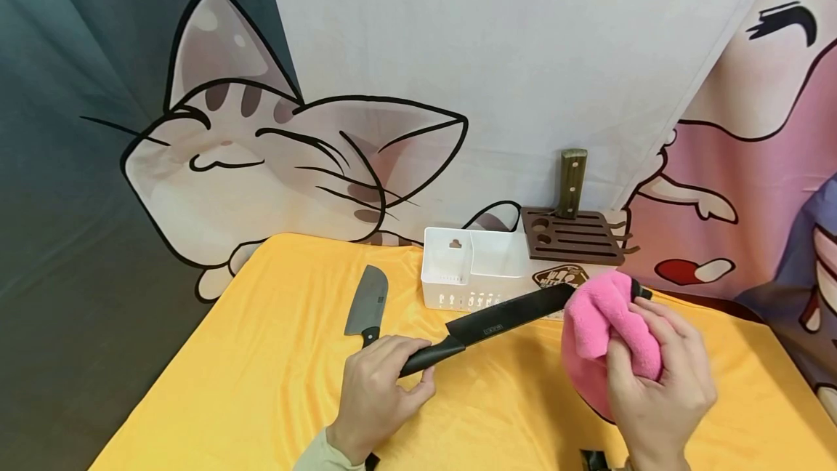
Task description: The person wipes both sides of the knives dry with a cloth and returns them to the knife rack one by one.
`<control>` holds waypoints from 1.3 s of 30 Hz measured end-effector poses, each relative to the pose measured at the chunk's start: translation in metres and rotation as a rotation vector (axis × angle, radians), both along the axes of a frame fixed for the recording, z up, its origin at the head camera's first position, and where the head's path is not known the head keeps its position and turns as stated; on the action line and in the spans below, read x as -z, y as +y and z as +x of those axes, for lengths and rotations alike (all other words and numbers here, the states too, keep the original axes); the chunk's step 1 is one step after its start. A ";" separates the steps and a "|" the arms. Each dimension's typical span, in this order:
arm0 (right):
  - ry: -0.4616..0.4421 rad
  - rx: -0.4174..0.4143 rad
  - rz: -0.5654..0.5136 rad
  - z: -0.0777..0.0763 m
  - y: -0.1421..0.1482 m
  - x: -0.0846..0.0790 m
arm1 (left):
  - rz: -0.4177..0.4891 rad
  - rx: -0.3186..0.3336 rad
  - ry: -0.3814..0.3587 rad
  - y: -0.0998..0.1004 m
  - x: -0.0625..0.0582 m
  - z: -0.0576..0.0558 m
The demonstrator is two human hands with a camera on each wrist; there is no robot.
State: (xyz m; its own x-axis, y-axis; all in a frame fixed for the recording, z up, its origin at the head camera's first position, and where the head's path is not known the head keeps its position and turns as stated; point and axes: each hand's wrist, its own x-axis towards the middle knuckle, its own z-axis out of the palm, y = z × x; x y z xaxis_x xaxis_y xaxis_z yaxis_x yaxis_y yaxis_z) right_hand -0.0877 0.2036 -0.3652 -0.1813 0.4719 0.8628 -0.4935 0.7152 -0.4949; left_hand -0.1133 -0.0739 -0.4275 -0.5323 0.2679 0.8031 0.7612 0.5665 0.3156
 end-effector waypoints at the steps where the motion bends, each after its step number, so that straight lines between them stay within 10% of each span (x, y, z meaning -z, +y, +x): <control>1: 0.007 -0.018 0.013 0.000 -0.002 -0.001 | 0.006 0.000 -0.001 0.000 0.000 0.000; 39: 0.069 -0.480 0.408 -0.001 -0.041 0.005 | 0.215 0.172 -0.254 0.004 0.001 0.004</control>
State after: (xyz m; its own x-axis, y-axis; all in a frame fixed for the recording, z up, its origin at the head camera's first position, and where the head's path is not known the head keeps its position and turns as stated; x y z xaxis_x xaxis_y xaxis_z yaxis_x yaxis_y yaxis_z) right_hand -0.0884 0.1629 -0.3701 -0.2290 -0.0181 0.9733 -0.8272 0.5307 -0.1847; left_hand -0.1091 -0.0697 -0.4285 -0.6839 0.2104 0.6986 0.7215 0.3370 0.6049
